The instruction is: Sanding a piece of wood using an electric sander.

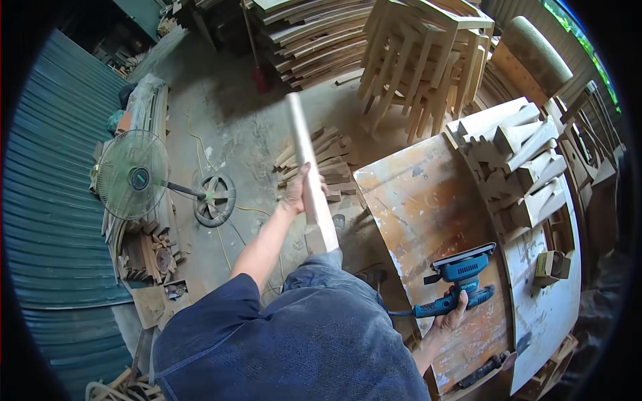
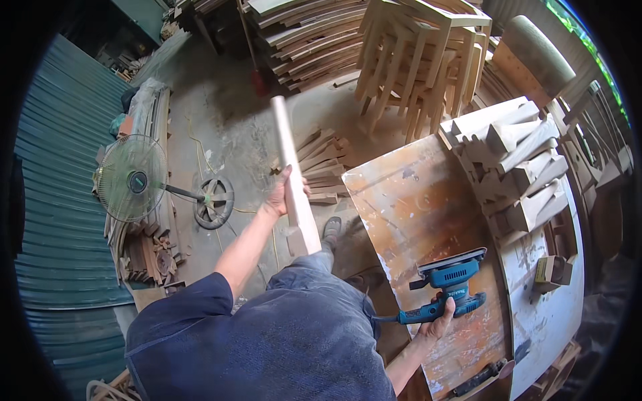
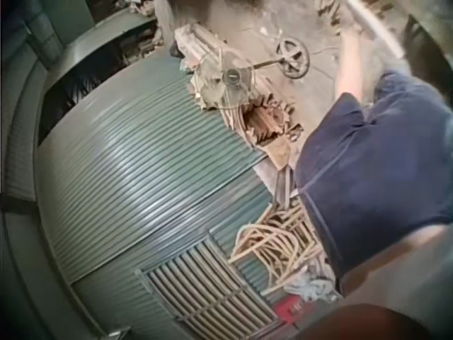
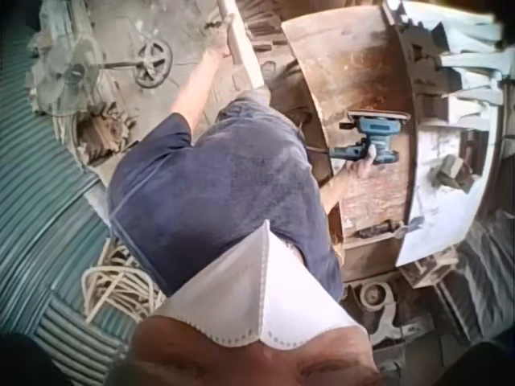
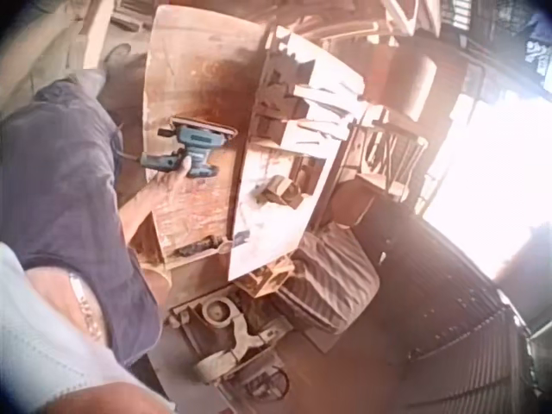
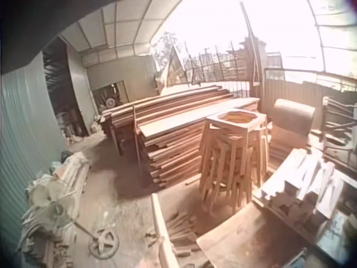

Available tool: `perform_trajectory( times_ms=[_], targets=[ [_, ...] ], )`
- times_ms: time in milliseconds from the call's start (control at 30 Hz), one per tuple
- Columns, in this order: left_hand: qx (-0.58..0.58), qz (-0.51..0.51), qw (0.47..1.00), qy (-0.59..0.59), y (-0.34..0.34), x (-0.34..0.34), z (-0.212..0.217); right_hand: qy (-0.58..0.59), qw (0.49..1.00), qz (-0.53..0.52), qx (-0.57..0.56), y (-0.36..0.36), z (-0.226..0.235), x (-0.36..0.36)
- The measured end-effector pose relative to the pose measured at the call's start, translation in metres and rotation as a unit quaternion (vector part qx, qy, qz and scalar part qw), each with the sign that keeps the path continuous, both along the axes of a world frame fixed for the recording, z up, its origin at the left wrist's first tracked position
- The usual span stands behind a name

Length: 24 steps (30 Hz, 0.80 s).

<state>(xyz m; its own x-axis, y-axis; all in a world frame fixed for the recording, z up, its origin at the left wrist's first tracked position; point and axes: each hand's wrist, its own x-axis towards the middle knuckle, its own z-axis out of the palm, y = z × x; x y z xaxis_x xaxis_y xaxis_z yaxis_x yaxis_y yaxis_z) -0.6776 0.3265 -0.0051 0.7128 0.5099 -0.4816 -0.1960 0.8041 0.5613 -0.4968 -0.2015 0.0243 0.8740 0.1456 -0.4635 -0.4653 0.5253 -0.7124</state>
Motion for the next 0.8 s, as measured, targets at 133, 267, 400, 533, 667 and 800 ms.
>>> perform_trajectory(
  times_ms=[133,267,400,533,667,800],
  targets=[
    [-0.012,0.148,0.983,0.109,0.083,-0.064,-0.086,-0.084,0.987,0.011,-0.135,0.069,0.035,0.009],
    [-0.172,0.244,0.948,0.112,0.145,-0.096,-0.187,-0.123,0.945,-0.008,-0.304,0.130,0.067,0.010],
    [-0.258,0.315,0.901,0.152,0.199,-0.110,-0.312,-0.116,0.896,0.013,-0.428,0.158,0.079,0.013],
    [-0.321,0.411,0.825,0.217,0.256,-0.037,-0.444,-0.105,0.819,-0.011,-0.564,0.182,0.118,0.009],
    [-0.294,0.434,0.818,0.239,0.323,0.027,-0.550,-0.074,0.749,0.041,-0.657,0.212,0.142,0.011],
    [-0.328,0.412,0.797,0.298,0.356,0.098,-0.623,-0.017,0.706,0.030,-0.708,0.221,0.170,0.004]
  ],
)
